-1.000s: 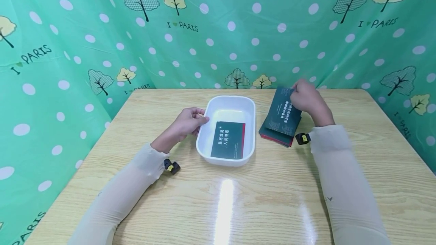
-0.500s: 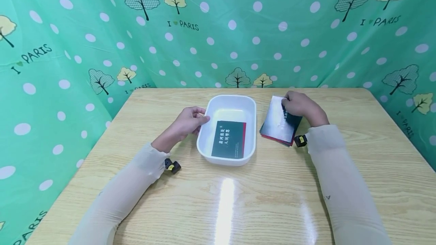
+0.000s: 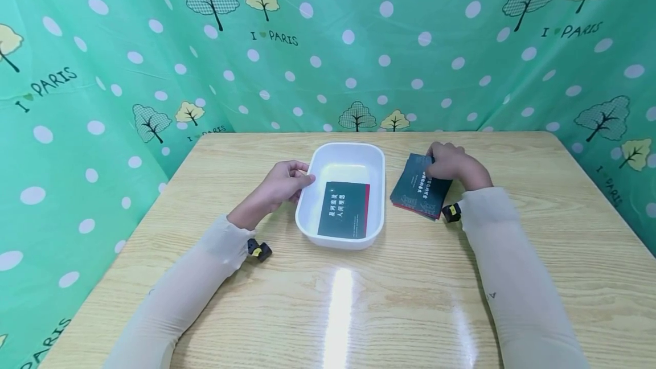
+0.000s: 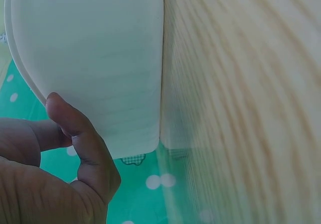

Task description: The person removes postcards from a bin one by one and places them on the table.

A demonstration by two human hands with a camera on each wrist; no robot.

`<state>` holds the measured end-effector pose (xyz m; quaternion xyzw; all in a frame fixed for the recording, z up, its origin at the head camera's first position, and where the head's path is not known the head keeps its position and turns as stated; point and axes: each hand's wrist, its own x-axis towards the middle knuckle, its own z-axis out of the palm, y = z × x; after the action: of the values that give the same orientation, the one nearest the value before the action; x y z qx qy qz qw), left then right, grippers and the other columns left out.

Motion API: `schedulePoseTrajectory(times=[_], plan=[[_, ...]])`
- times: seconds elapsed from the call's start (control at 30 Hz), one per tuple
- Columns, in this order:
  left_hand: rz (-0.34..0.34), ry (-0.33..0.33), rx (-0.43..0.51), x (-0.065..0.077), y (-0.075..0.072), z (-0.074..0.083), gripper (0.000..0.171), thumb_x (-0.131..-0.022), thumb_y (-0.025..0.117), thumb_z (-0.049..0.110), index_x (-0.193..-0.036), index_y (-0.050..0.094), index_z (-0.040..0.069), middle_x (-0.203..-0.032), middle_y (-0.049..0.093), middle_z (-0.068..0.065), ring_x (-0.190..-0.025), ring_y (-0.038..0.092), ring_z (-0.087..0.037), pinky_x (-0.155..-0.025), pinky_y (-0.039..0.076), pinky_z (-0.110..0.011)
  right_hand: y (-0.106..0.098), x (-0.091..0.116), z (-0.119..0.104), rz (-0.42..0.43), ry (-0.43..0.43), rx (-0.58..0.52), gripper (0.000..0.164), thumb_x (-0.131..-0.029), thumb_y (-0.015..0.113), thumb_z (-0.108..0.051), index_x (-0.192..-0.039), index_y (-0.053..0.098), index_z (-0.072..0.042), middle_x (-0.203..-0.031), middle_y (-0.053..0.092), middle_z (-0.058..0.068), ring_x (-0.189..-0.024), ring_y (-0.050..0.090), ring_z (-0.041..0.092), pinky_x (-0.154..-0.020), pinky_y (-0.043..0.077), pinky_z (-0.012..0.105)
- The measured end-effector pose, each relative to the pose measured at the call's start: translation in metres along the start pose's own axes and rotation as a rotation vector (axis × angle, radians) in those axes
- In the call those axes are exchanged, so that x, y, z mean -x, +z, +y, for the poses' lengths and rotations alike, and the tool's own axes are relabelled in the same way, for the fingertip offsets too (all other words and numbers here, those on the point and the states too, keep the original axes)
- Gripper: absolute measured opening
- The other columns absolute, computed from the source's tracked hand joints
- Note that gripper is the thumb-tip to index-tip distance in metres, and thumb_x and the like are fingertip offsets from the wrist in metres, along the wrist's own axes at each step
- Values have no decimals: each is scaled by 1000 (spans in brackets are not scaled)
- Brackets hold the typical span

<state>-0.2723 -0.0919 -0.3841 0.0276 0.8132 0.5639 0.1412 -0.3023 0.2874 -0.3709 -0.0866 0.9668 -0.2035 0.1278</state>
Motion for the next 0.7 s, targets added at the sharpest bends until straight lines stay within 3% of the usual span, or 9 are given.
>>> schedulePoseTrajectory(times=[0.3,0.7], plan=[[-3,-1,9,0,-1,1,30,-96,64,15,-121,53,5,-93,61,-16,-56,57,-17,-51,52,-32,3,-2,-2,-32,32,7,52,-88,63,-12,-129,44,14,-116,52,32,-95,50,40,-85,45,56],[-13,-4,9,1,-1,1,32,-96,64,15,-123,52,4,-93,61,-17,-57,57,-16,-50,52,-30,6,-3,-2,-31,38,42,56,-89,64,-12,-133,42,14,-125,48,36,-104,50,43,-90,42,60]])
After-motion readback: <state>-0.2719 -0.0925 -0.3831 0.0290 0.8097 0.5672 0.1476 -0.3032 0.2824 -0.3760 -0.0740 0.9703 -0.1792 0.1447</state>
